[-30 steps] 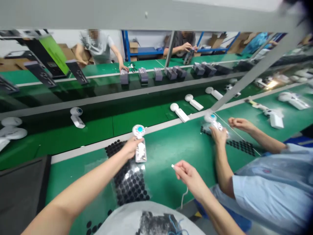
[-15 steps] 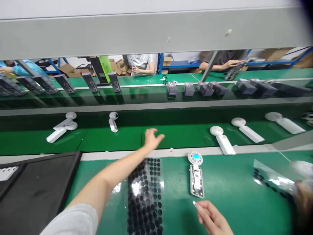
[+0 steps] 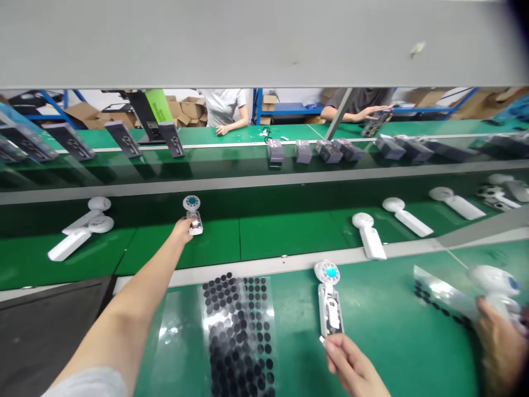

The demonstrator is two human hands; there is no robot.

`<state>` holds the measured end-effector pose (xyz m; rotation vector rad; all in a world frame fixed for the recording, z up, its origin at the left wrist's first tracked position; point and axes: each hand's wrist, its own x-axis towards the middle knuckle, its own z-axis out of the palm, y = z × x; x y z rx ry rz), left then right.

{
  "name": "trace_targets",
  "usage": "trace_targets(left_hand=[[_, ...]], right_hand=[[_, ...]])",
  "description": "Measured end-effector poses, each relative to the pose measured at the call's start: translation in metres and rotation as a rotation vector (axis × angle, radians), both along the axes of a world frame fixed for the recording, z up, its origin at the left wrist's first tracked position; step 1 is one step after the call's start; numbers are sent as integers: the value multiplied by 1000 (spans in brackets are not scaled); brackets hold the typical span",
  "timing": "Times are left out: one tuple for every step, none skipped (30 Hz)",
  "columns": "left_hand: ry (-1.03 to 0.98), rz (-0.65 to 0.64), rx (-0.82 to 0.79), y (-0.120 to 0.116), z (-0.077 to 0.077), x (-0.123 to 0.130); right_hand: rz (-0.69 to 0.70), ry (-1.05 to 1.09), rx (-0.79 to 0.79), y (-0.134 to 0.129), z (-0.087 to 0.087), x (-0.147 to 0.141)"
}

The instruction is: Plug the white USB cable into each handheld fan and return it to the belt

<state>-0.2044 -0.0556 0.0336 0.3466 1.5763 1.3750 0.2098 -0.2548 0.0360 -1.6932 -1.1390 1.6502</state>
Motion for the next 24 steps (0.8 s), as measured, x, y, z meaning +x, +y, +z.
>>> trace_targets(left_hand=[[-61,-31,27,-11,0,11],[-119,-70,56,-25,3,24],[-183,-114,83,-41,7,39],[-263,-165,103,-57,14,54],[-356,-219,119,-75,22,70],[-453,-273,131,-92,30,87],[-537,-324,140,-108,39,102],[-594,-367,145,-123,46,117],[-611,-400,142,-136,52,131],[-591,-423,130,-148,57,144],[-555,-437,110,-159,60,154],[-519,-439,89,-168,62,163],[-487,-432,73,-176,63,170],[-462,-422,68,-183,65,175],[-442,-416,74,-189,67,179],[-425,-415,88,-194,69,182],[-411,-420,105,-197,72,184],[-399,-434,118,-201,75,186],[-384,-448,126,-204,79,187],[-365,-457,134,-206,83,188],[-340,-462,141,-208,87,189],[-307,-467,151,-211,91,190],[-267,-474,166,-213,94,191],[-225,-487,181,-215,96,191]], right_hand=[[4,-7,16,0,5,-5],[9,-12,35,0,10,-11],[23,-12,53,1,16,-17],[40,-10,73,1,23,-22],[57,-4,98,2,30,-28],[77,5,126,3,38,-34],[103,18,156,3,46,-40],[130,29,192,3,55,-46],[155,38,232,1,63,-52],[177,45,272,-1,71,-57],[199,51,307,-4,78,-62],[218,52,340,-7,84,-67],[236,49,367,-12,89,-71],[250,44,390,-16,93,-75],[262,38,408,-21,96,-78],[271,31,424,-25,99,-80],[278,28,438,-30,100,-82],[283,28,447,-34,102,-84],[287,31,452,-38,103,-85],[293,34,453,-42,103,-85],[298,36,451,-45,104,-86],[302,35,452,-48,105,-86],[303,32,456,-51,105,-86],[298,25,464,-53,106,-85]])
